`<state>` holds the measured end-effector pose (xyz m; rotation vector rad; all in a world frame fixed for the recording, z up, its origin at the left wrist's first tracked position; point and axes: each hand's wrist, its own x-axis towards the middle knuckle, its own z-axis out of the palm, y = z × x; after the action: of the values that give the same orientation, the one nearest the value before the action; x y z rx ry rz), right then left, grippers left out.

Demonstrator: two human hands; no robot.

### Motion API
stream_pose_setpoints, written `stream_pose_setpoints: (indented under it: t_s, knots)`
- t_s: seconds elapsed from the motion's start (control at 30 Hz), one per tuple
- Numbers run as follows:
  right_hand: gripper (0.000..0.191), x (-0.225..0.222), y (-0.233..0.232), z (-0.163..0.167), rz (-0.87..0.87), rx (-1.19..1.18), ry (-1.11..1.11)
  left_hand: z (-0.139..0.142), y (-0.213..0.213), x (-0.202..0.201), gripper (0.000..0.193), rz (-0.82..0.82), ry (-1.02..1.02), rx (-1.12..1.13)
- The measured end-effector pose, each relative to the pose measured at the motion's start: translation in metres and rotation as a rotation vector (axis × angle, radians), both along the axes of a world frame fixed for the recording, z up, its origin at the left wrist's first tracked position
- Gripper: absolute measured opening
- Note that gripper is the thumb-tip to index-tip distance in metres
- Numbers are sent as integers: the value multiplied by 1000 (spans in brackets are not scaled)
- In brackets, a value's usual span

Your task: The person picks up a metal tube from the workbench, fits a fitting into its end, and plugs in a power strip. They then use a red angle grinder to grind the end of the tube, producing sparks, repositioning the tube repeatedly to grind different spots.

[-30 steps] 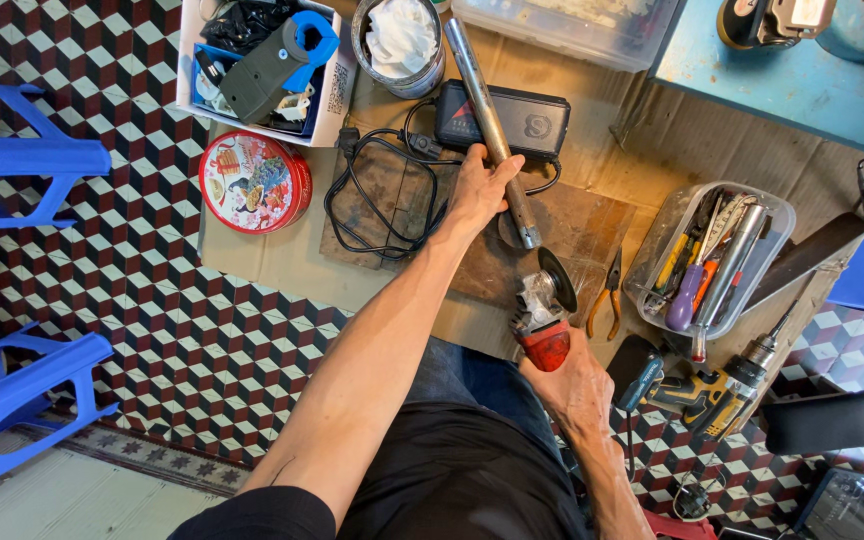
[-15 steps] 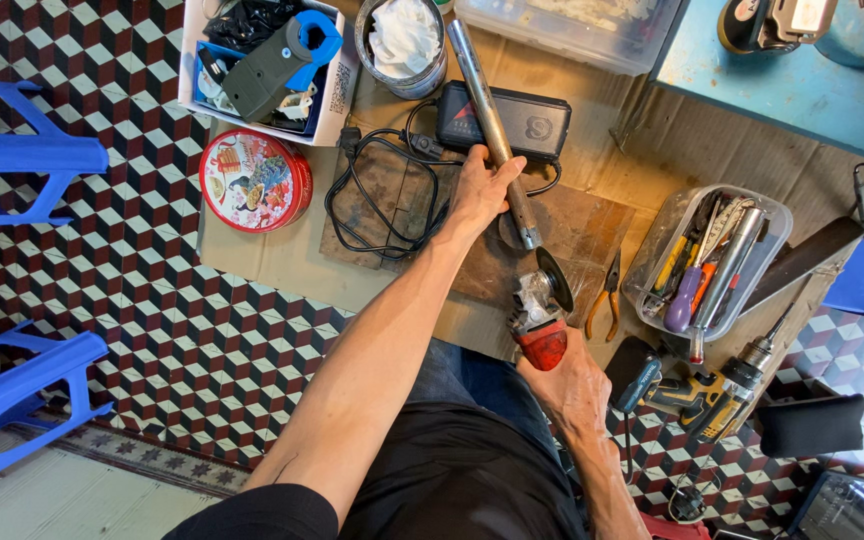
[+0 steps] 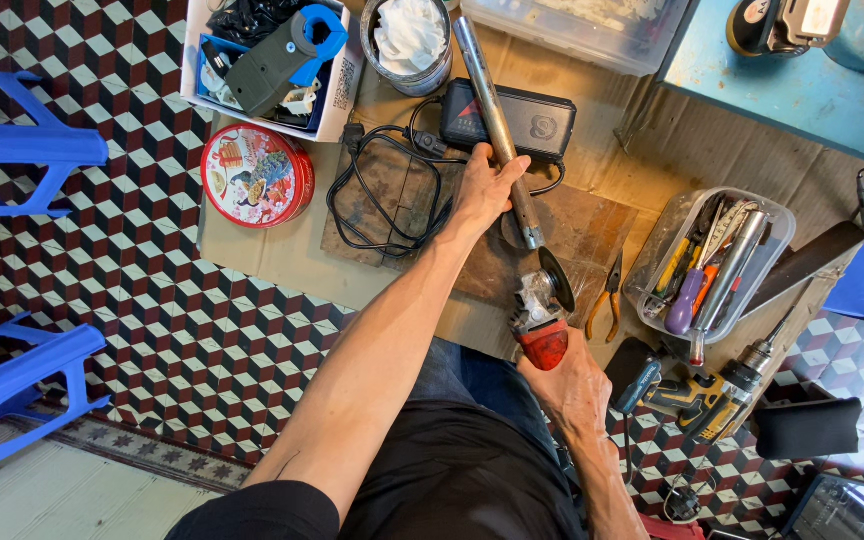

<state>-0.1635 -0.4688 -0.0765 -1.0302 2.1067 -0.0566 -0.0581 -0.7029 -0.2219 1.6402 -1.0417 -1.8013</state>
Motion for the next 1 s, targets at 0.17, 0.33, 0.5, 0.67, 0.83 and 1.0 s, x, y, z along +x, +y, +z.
stream_pose_setpoints:
  t_s: [0.17, 0.33, 0.5, 0.67, 0.83, 1.0]
  knots:
    - [64, 0, 0, 0, -6, 6, 5, 0, 1, 0, 46, 2, -3, -15]
    - [64, 1, 0, 0, 10, -21, 6, 0, 1, 0, 45, 4, 12, -20]
    - [64, 0, -1, 1, 6, 0, -4, 2, 1, -1, 45, 11, 33, -2]
    - [63, 0, 0, 0, 0, -12, 1, 4, 2, -1, 44, 19, 40, -17]
    - [64, 0, 1, -2, 8, -11, 13, 1, 3, -2, 45, 27, 30, -22]
    - [63, 0, 2, -1, 8, 11, 11, -2, 4, -2, 45, 27, 27, -15]
